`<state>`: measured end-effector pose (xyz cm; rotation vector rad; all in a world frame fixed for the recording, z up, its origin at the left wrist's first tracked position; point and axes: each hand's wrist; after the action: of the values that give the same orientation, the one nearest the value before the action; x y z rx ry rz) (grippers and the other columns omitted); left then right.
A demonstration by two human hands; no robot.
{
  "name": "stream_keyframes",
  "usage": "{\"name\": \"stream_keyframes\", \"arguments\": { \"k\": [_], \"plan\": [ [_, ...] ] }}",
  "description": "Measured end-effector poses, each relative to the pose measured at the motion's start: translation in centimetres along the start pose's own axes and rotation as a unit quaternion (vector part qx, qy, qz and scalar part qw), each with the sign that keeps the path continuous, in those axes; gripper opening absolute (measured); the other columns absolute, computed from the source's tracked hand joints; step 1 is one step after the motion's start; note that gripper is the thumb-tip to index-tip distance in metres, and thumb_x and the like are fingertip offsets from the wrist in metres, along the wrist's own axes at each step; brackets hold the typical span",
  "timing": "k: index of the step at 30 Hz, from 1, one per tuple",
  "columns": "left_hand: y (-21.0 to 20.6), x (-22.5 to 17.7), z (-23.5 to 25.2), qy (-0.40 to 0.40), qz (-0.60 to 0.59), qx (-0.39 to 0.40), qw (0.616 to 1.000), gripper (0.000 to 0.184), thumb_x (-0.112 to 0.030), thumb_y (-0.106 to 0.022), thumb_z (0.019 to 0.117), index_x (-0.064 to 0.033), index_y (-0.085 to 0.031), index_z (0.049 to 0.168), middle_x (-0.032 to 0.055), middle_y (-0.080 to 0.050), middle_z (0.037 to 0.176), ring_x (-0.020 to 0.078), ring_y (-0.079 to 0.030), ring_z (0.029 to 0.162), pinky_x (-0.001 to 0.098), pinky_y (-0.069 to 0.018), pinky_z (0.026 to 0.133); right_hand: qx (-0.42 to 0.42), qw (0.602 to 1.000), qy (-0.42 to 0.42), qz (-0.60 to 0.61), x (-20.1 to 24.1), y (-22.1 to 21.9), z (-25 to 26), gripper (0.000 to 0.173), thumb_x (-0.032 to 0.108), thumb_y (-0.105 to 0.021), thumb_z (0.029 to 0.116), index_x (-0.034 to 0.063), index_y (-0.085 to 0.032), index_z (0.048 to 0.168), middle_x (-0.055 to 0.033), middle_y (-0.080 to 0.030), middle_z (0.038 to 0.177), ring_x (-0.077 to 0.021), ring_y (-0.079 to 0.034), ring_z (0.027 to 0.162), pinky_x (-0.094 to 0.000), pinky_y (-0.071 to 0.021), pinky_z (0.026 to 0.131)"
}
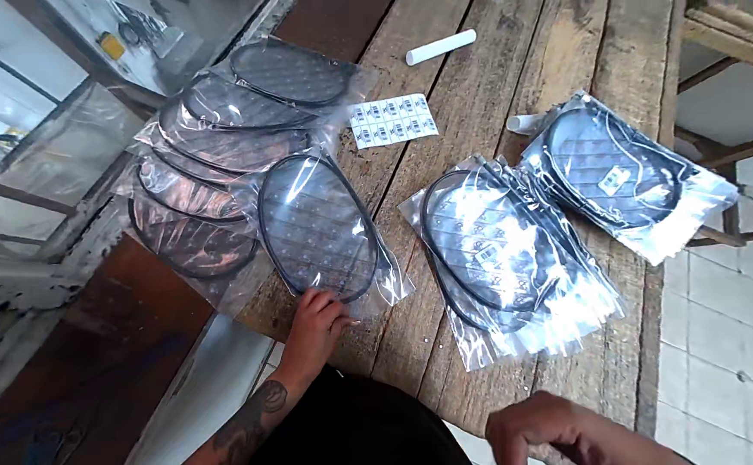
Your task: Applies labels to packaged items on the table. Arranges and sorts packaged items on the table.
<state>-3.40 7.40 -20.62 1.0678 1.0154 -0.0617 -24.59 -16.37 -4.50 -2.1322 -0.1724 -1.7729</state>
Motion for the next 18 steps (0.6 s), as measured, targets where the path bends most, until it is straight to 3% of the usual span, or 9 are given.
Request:
{"name": "stream_keyframes", "arguments": {
  "k": [2,4,6,8,10,13,16,18],
  "plan": [
    [-0.2,-1.1,-0.2,0.059,-0.062,-0.009,0.996,0.009,-0.026,-0.083,0.0835,-0.0177,-0.081,0.085,-0.0003,-0.071,0.089,0.0268,-0.063,0.102,0.0536,-0.0467,0.093,-0.083,0.996,0.012,-0.019,0.4,0.6,-0.5,0.013,0.027,-0.07,0.0977,0.0135,-0.071,0.098,0.003,-0.07,0.089,-0.0047,-0.065,0.085,-0.0251,-0.0548,0.078],
    [-0.3,-2.3,-0.4,0.096,-0.096,0.003,0.991,0.011,-0.029,-0.084,0.0815,-0.0187,-0.081,0.085,0.0,-0.072,0.09,0.028,-0.063,0.103,0.0592,-0.0418,0.094,-0.249,0.966,-0.025,-0.069,-0.5,0.5,0.0,0.011,0.031,-0.07,0.0969,0.0208,-0.074,0.097,0.011,-0.071,0.083,0.0013,-0.066,0.071,-0.019,-0.0582,0.065],
    [0.0,-1.9,-0.6,0.059,-0.04,0.028,0.997,0.019,-0.032,-0.085,0.0805,-0.0183,-0.08,0.093,0.0039,-0.072,0.107,0.0339,-0.06,0.115,0.0639,-0.0406,0.1,-0.362,0.915,-0.101,-0.149,-4.1,0.1,2.0,0.016,0.028,-0.068,0.097,0.0122,-0.072,0.098,0.0059,-0.07,0.078,-0.0043,-0.065,0.064,-0.0249,-0.0576,0.06],
    [0.1,-0.5,-0.3,0.015,0.031,0.042,0.999,0.026,-0.034,-0.084,0.0816,-0.0179,-0.078,0.102,0.0087,-0.069,0.12,0.0387,-0.058,0.121,0.0678,-0.0403,0.101,-0.366,0.885,-0.181,-0.223,-8.1,-1.1,4.2,0.026,0.028,-0.067,0.0974,0.0038,-0.072,0.103,-0.0029,-0.072,0.079,-0.0116,-0.068,0.064,-0.0326,-0.0597,0.063],
    [-0.5,0.6,0.1,0.006,0.046,-0.006,0.999,0.013,-0.031,-0.08,0.0858,-0.0191,-0.079,0.09,0.005,-0.071,0.111,0.032,-0.063,0.11,0.0622,-0.0435,0.093,-0.341,0.891,-0.221,-0.204,-10.0,-2.0,6.0,0.028,0.033,-0.068,0.0968,0.0059,-0.072,0.103,-0.0021,-0.072,0.08,-0.0114,-0.068,0.065,-0.0326,-0.0602,0.065],
    [-0.4,-0.2,0.8,0.072,-0.071,-0.035,0.994,0.01,-0.027,-0.084,0.082,-0.0178,-0.081,0.085,-0.0001,-0.072,0.097,0.0258,-0.063,0.103,0.0571,-0.0449,0.092,-0.356,0.89,-0.25,-0.135,-10.5,-1.5,7.9,0.028,0.033,-0.067,0.0983,0.0056,-0.071,0.104,-0.0011,-0.072,0.077,-0.0117,-0.07,0.064,-0.0327,-0.0618,0.065],
    [0.5,-3.0,0.6,0.181,-0.269,0.045,0.945,0.011,-0.024,-0.084,0.0829,-0.014,-0.08,0.086,-0.0043,-0.072,0.09,0.0099,-0.064,0.098,0.033,-0.0514,0.09,-0.454,0.856,-0.225,-0.106,-11.4,-2.3,9.7,0.026,0.026,-0.063,0.1005,0.0012,-0.07,0.103,-0.0032,-0.072,0.071,-0.0141,-0.07,0.059,-0.0347,-0.062,0.06],
    [0.4,-4.6,0.0,0.202,-0.381,0.106,0.896,0.012,-0.02,-0.081,0.0849,-0.0089,-0.078,0.089,-0.0046,-0.072,0.089,0.0036,-0.065,0.092,0.0248,-0.0533,0.086,-0.538,0.805,-0.185,-0.17,-12.8,-3.7,10.9,0.025,0.022,-0.065,0.0972,-0.0006,-0.072,0.103,-0.0064,-0.072,0.075,-0.0182,-0.071,0.065,-0.0412,-0.0611,0.064]
  ]
}}
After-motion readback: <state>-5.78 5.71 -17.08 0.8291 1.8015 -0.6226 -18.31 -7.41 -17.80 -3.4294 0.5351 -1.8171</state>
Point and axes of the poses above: each hand's wrist, its own z-axis towards the middle knuckle, its own y-axis out of the back of the hand, x = y × z
